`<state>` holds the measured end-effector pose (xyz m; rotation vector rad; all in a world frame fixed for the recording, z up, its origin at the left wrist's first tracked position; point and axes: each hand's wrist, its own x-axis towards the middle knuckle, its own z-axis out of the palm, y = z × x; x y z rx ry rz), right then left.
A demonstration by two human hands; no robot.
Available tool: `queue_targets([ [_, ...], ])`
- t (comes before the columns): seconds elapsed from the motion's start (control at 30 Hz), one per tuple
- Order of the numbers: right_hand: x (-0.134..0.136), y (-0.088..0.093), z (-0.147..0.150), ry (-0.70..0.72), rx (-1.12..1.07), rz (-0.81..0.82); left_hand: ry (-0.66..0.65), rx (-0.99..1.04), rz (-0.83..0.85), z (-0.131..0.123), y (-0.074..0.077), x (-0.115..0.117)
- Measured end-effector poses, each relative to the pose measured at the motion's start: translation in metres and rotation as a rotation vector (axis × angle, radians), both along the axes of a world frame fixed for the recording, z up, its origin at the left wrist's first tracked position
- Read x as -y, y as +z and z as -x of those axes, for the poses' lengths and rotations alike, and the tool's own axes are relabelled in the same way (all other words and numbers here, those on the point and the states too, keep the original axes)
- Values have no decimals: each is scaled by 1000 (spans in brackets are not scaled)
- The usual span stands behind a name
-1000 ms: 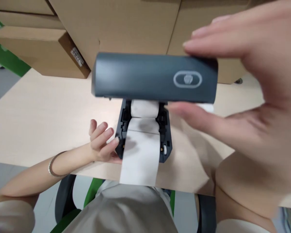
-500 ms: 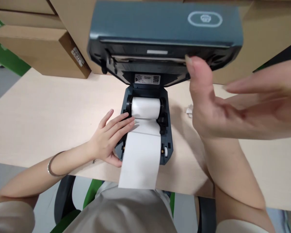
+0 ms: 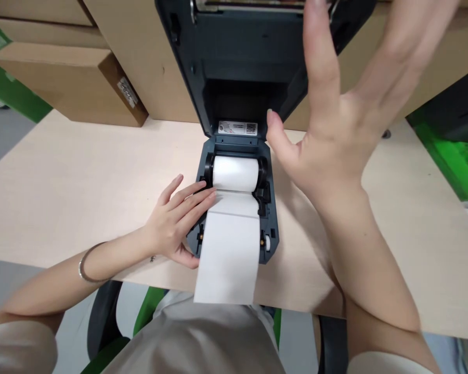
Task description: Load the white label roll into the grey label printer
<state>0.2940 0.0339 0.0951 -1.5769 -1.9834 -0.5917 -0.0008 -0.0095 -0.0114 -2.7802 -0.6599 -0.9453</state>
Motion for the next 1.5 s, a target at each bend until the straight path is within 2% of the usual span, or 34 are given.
queue_targets([
  [0.1, -8, -5, 0, -40, 75, -92, -9, 12, -4, 0, -2, -1],
  [0.2, -14, -7, 0, -79, 92, -37, -15, 27, 2, -1, -3, -2],
  [0.3, -19, -10, 1, -84, 29, 92, -27, 32, 6, -1, -2, -2],
  [0.43, -29, -18, -2, -61, -77, 353, -37, 33, -1, -1, -1, -3],
  [0.53, -33, -23, -4, -83, -93, 454, -41, 36, 5, -1, -1, -3],
  [0.8, -14, -19, 18, -163, 21, 377, -43, 7, 28, 1, 1, -6],
  [0.87, -8, -21, 27, -107, 44, 313, -18, -17, 28, 1, 3, -5],
  [0.97, -3, -31, 37, 76, 82, 265, 26, -52, 25, 1, 5, -3],
  [1.07, -6, -45, 39, 273, 130, 379, 66, -77, 9, 0, 6, -2],
  [1.13, -8, -54, 37, 354, 167, 478, 101, -68, -25, -1, 5, 0],
  [1.33, -14, -61, 30, 378, 230, 568, 175, 22, -115, -2, -4, 3],
  [1.5, -13, -55, 35, 369, 279, 525, 200, 10, -91, 1, -11, 5],
])
